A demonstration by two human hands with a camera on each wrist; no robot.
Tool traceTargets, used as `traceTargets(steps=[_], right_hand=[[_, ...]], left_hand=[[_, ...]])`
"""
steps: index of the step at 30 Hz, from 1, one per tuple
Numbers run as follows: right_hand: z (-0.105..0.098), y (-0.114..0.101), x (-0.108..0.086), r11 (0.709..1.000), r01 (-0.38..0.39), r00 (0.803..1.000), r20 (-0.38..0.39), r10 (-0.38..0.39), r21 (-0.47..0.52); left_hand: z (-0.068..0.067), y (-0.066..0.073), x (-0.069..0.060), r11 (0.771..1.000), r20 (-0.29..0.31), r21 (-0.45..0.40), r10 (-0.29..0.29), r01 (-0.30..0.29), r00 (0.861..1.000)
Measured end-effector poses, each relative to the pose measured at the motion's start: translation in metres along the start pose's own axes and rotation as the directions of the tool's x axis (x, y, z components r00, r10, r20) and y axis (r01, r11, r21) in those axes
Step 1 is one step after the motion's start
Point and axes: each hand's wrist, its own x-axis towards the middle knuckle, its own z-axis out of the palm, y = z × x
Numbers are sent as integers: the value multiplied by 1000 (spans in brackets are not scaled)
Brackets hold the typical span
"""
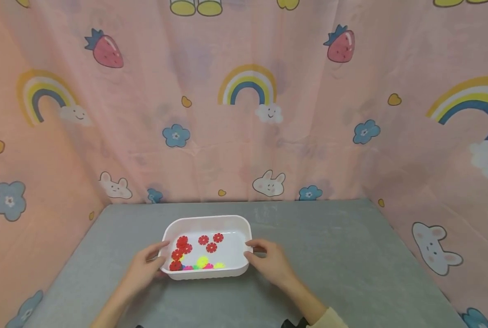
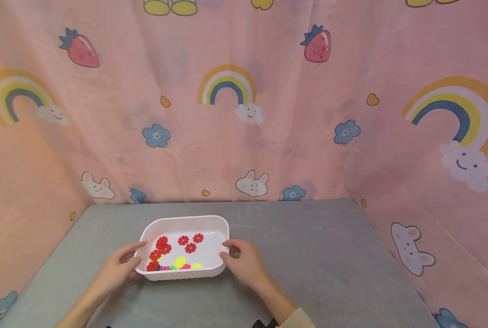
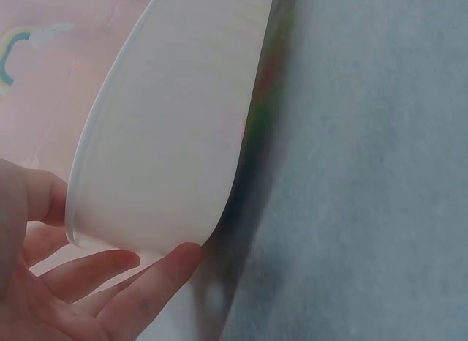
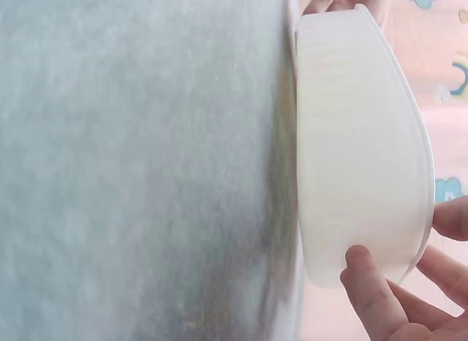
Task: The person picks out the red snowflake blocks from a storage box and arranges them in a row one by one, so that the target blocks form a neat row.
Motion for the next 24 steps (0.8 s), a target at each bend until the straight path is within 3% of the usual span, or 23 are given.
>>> traceTargets(steps=[15, 24], right_hand=[[13, -5, -3, 998, 15, 996, 86, -20, 57], [19, -7, -3, 999, -4, 994, 109, 0, 36]], left_hand=[[-19, -13, -7, 1000, 26, -19, -21, 21, 999], [-28, -17, -12, 999, 30, -29, -35, 36, 999]])
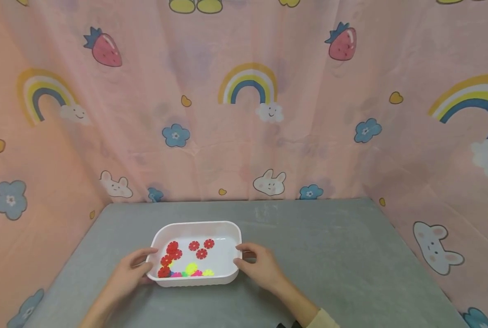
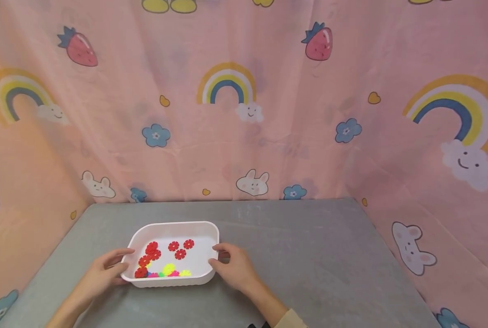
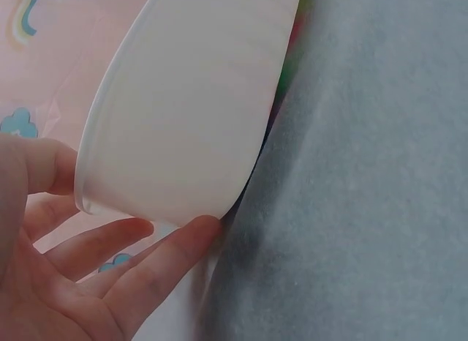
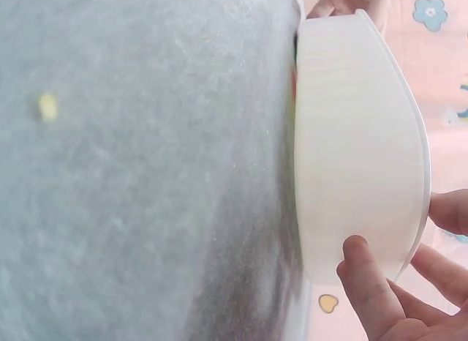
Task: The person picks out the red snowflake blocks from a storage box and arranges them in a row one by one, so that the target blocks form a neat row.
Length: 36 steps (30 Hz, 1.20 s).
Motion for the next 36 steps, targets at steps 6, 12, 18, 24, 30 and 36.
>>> traceTargets(steps=[6, 12, 18, 24, 30, 36], right_hand=[[2, -3, -1, 999, -36, 999, 16, 36, -18], [3, -2, -1, 999, -47, 998, 32, 47, 6], [5, -2, -2, 1000, -8, 1000, 27, 8, 17], [7, -3, -2, 1000, 3, 999, 32, -3, 15], [6, -5, -3, 1000, -14, 999, 51, 13, 23], [5, -6, -3, 999, -35, 997, 71, 33, 26]], left_hand=[[-5, -4, 0, 999, 19, -30, -23, 24, 1000], [-9, -7, 0, 999, 35, -13, -29, 30, 999], [-12, -7, -2, 999, 31, 4, -46, 45, 998], [-14, -7, -5, 999, 21, 9, -43, 42, 999], [-14, -11, -4, 999, 24, -21, -36, 36, 999], [-15, -11, -6, 998, 26, -6, -55, 55, 998]])
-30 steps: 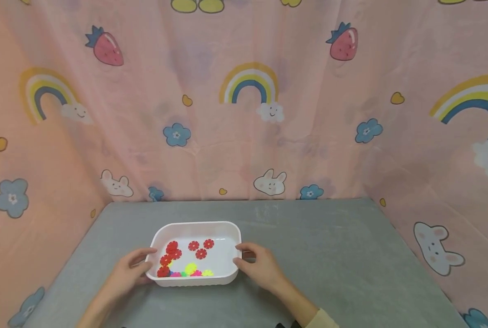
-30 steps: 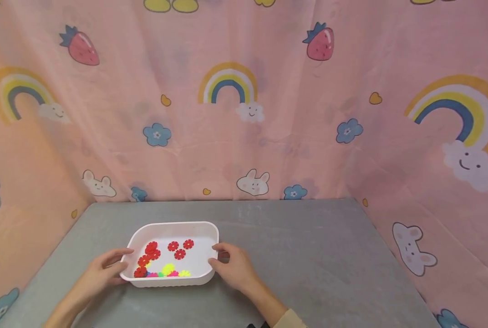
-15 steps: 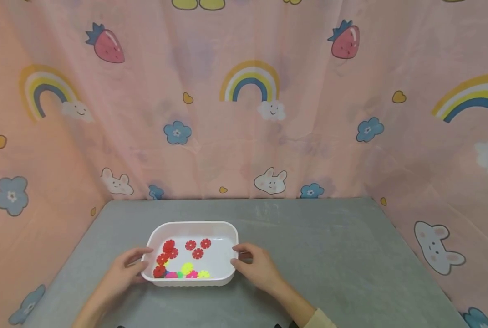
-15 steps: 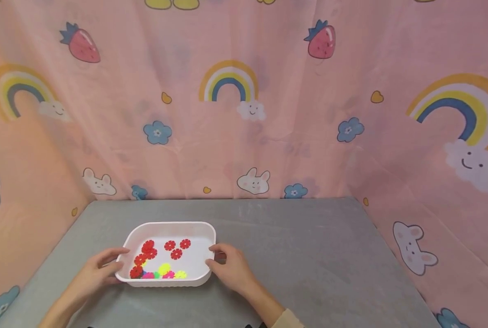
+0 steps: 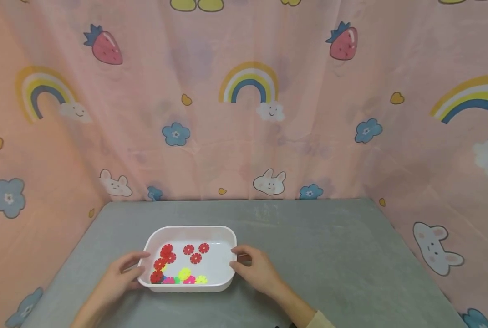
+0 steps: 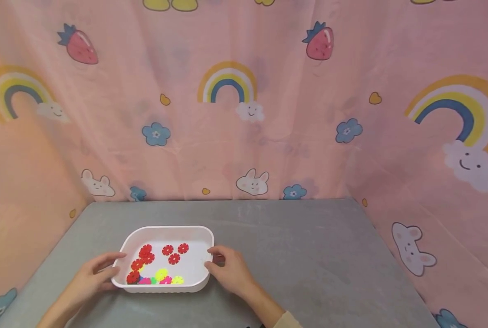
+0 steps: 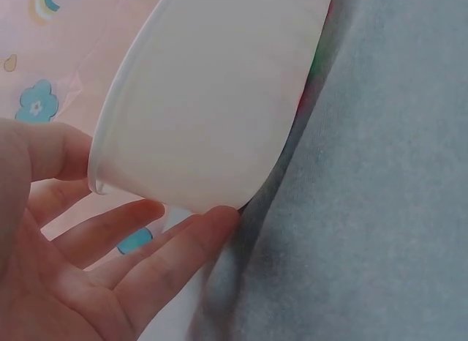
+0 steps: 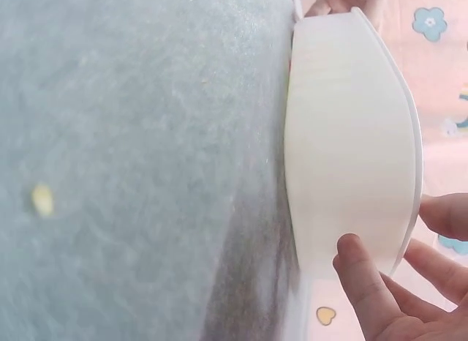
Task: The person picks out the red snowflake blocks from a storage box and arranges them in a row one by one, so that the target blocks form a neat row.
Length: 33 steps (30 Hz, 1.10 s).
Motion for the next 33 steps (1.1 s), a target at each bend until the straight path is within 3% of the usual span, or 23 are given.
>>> traceTargets(steps=[9, 18, 25, 33], right_hand=[[-15, -1, 3, 999, 50, 999, -20, -50, 6], [-30, -18, 11, 993, 101, 993, -57, -105, -67], [-29, -33, 16, 985, 111, 991, -54, -120, -134], [-21, -38, 22, 977, 135, 989, -40, -143, -164]], left_hand=[[3, -2, -1, 999, 2, 24, -33, 33, 999], [0, 2, -2, 999, 8, 26, -39, 38, 999], [-2, 4, 5, 996, -8, 91, 1, 0, 1000], [-4, 1, 12, 996, -2, 92, 6, -6, 1000]])
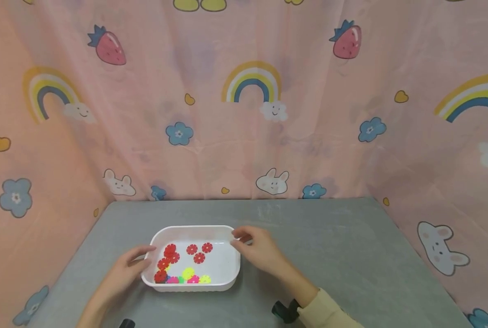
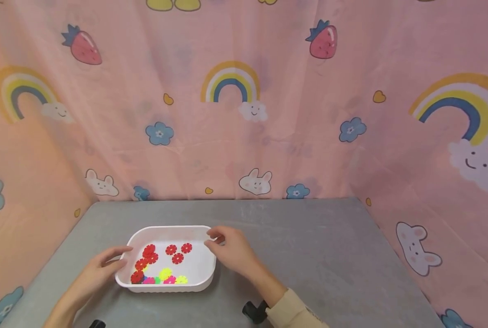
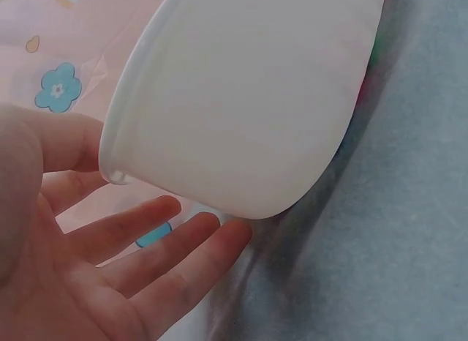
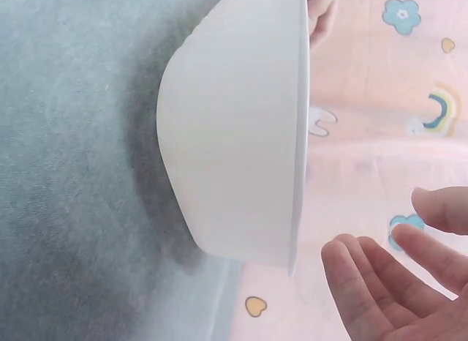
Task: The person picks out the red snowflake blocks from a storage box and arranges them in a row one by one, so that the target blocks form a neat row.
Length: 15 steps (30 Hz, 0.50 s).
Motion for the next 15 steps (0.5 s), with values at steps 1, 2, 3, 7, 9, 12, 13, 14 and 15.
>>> traceTargets(steps=[1, 2, 3, 7, 9, 12, 13, 14, 15], right_hand=[[1, 0, 1, 1000, 1, 1000, 3, -1, -3], [3, 0, 3, 1000, 0, 1000, 6, 0, -3], [4, -1, 4, 1000, -3, 1000, 11, 3, -3], [9, -2, 9, 1000, 2, 999, 33, -2, -1], [11, -2, 12, 1000, -3, 999, 45, 3, -6], [15, -4, 17, 1000, -11, 998, 62, 12, -26], [16, -4, 18, 999, -13, 998, 68, 15, -31], [18, -5, 20, 999, -14, 997, 72, 17, -36], [19, -6, 21, 999, -10, 997, 75, 13, -37]], left_hand=[[0, 0, 1, 1000, 0, 2, 1, -1, 1000], [0, 0, 2, 1000, 0, 4, -1, 1, 1000], [0, 0, 3, 1000, 1, 4, 2, -2, 1000], [0, 0, 7, 1000, 3, 5, -1, 1, 1000], [0, 0, 8, 1000, 2, 2, -2, 2, 1000], [1, 0, 9, 1000, -4, 5, -2, 2, 1000], [1, 0, 9, 1000, -5, 5, 2, -2, 1000], [0, 0, 9, 1000, -6, 5, 6, -6, 1000], [0, 0, 9, 1000, -6, 4, 8, -8, 1000]])
